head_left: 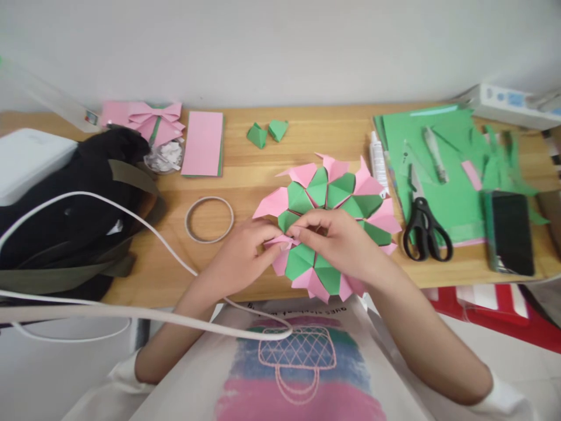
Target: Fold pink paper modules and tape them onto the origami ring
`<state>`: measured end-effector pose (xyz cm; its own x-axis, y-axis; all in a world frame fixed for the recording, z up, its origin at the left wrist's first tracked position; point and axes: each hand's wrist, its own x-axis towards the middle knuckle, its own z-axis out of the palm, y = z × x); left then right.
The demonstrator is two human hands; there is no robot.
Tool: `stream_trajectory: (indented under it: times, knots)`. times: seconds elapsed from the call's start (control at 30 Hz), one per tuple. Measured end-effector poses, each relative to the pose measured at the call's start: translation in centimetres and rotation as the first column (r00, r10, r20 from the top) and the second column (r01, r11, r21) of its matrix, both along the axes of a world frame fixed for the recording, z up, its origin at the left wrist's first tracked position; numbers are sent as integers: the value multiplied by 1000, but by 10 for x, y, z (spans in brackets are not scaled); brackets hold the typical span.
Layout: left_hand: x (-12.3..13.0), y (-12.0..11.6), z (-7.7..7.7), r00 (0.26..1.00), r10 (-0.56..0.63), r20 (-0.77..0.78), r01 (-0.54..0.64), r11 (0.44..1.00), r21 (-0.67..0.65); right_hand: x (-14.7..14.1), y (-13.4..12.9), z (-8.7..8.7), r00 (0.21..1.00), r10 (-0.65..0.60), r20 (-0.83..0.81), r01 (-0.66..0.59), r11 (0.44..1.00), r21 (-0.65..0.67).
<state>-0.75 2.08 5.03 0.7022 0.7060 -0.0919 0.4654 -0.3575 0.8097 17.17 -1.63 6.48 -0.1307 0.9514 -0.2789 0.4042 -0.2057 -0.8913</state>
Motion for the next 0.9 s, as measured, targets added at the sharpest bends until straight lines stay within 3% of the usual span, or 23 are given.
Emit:
stream_trajectory:
  times: [0.2, 0.7, 0.9]
  knots:
    - [-1, 0, -1, 999, 9, 31, -10, 1000, 17, 7, 5, -2, 995, -8, -102, -3, 994, -113]
    - [1, 1, -1, 999, 9, 32, -9, 1000, 9, 7, 6, -5, 954, -83, -290, 29, 982, -186]
    - [2, 1, -2, 999, 11, 40, -12, 1000, 17, 6, 5, -7, 951, -108, -288, 59, 983, -174]
